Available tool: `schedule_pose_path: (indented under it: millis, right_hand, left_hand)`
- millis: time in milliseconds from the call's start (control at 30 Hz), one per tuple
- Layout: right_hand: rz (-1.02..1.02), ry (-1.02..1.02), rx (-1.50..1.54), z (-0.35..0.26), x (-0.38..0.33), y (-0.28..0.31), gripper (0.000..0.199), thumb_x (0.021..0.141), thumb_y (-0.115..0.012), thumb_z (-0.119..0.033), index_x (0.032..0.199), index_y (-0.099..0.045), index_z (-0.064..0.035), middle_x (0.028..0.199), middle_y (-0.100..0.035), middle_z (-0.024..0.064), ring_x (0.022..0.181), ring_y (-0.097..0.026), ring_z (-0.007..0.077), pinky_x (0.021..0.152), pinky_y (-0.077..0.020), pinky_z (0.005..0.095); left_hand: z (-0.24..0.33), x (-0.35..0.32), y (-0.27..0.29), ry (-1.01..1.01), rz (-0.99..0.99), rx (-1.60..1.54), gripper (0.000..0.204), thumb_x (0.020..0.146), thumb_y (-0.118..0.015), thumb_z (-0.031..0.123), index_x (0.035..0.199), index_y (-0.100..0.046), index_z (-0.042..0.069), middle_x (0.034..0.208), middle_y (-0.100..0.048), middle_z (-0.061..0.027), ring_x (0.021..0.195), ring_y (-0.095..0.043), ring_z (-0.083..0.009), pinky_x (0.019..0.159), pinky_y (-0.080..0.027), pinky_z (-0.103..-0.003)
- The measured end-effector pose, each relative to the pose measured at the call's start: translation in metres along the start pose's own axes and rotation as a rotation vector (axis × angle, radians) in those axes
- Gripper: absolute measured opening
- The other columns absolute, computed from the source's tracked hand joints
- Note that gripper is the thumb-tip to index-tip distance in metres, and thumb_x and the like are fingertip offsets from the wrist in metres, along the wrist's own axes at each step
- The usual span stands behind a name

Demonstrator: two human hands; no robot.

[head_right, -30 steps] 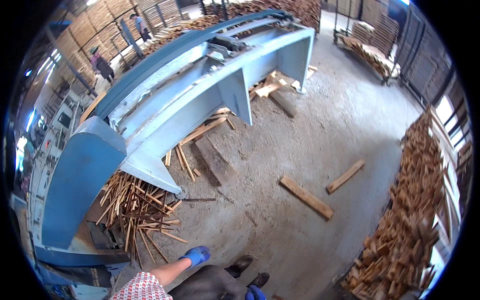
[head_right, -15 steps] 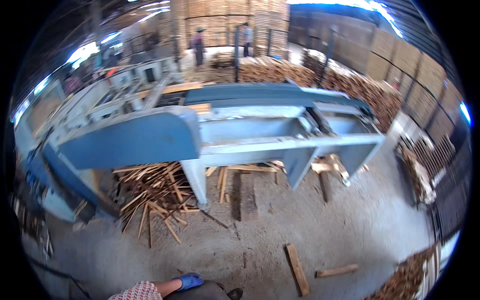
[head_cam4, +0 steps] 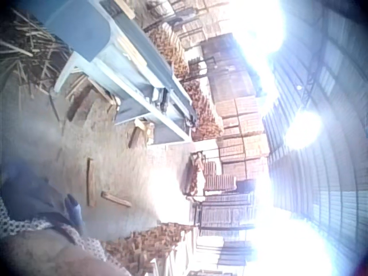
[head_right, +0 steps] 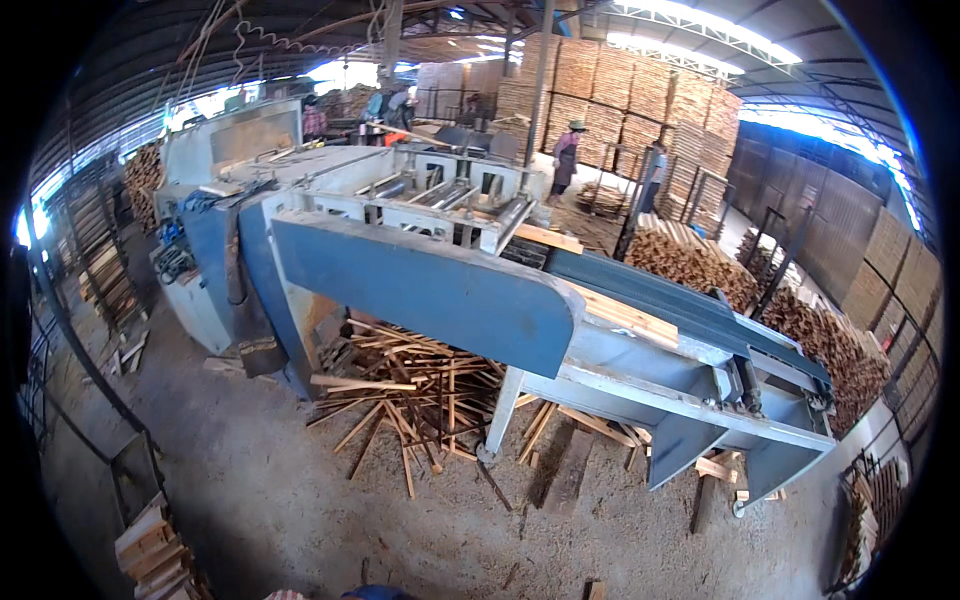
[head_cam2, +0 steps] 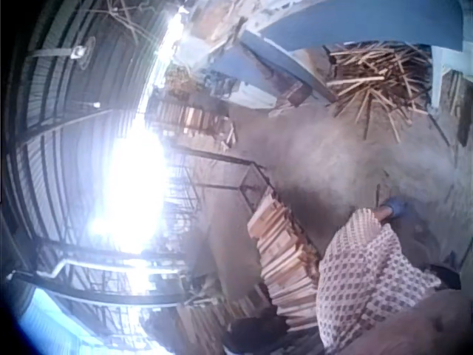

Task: The person picks up wooden planks from a pile on the floor and stacks them onto a metal rack. They repeatedly gather planks by hand and place them in an organized stack.

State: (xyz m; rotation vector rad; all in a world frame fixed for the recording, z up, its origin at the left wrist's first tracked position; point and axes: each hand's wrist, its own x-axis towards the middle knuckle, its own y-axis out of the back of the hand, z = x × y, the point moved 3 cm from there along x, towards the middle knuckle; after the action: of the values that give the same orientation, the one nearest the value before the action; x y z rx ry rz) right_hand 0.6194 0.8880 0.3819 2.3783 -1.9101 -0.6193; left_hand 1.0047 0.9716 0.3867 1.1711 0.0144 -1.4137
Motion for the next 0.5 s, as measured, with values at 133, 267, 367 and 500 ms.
schedule_pose_path:
  millis: [133,267,367,500]
  right_hand:
    - [-0.258,-0.185,0.003,-0.131,-0.017,-0.025,0.041,0.090,-0.062,-0.023,0.122,-0.056,0.0018,0.115,-0.063,0.0133,0.105,-0.057,0.0201,0.091,-0.0459,0.0328]
    - [-0.450,-0.168,-0.047,-0.127,-0.012,-0.050,0.045,0.090,-0.063,-0.028,0.123,-0.056,0.0013,0.117,-0.062,0.0128,0.106,-0.057,0.0207,0.091,-0.0455,0.0318]
    - [-0.527,-0.059,-0.308,-0.101,-0.010,-0.051,0.043,0.090,-0.062,-0.031,0.121,-0.059,-0.0021,0.110,-0.065,0.0140,0.102,-0.060,0.0212,0.088,-0.0471,0.0321]
    - [-0.478,-0.169,-0.367,-0.153,-0.047,-0.046,0.042,0.089,-0.061,-0.030,0.120,-0.059,-0.0014,0.114,-0.064,0.0166,0.105,-0.060,0.0235,0.088,-0.0475,0.0341]
  left_hand:
    - [-0.032,-0.053,-0.006,-0.046,0.017,-0.114,0.046,0.082,-0.057,0.043,0.113,-0.065,0.010,0.112,-0.064,-0.0175,0.107,-0.058,-0.0370,0.094,-0.044,-0.045]
    - [-0.139,-0.038,-0.100,0.122,-0.068,-0.197,0.050,0.085,-0.055,0.048,0.116,-0.064,0.009,0.118,-0.062,-0.0176,0.109,-0.057,-0.0379,0.095,-0.043,-0.046]
    - [-0.177,-0.028,-0.136,0.186,-0.077,-0.203,0.047,0.086,-0.055,0.047,0.112,-0.066,0.009,0.110,-0.065,-0.0171,0.104,-0.059,-0.0353,0.090,-0.045,-0.043]
    - [-0.137,-0.038,-0.114,0.174,-0.148,-0.188,0.041,0.088,-0.053,0.042,0.108,-0.067,0.008,0.105,-0.066,-0.0145,0.100,-0.060,-0.0315,0.085,-0.046,-0.040]
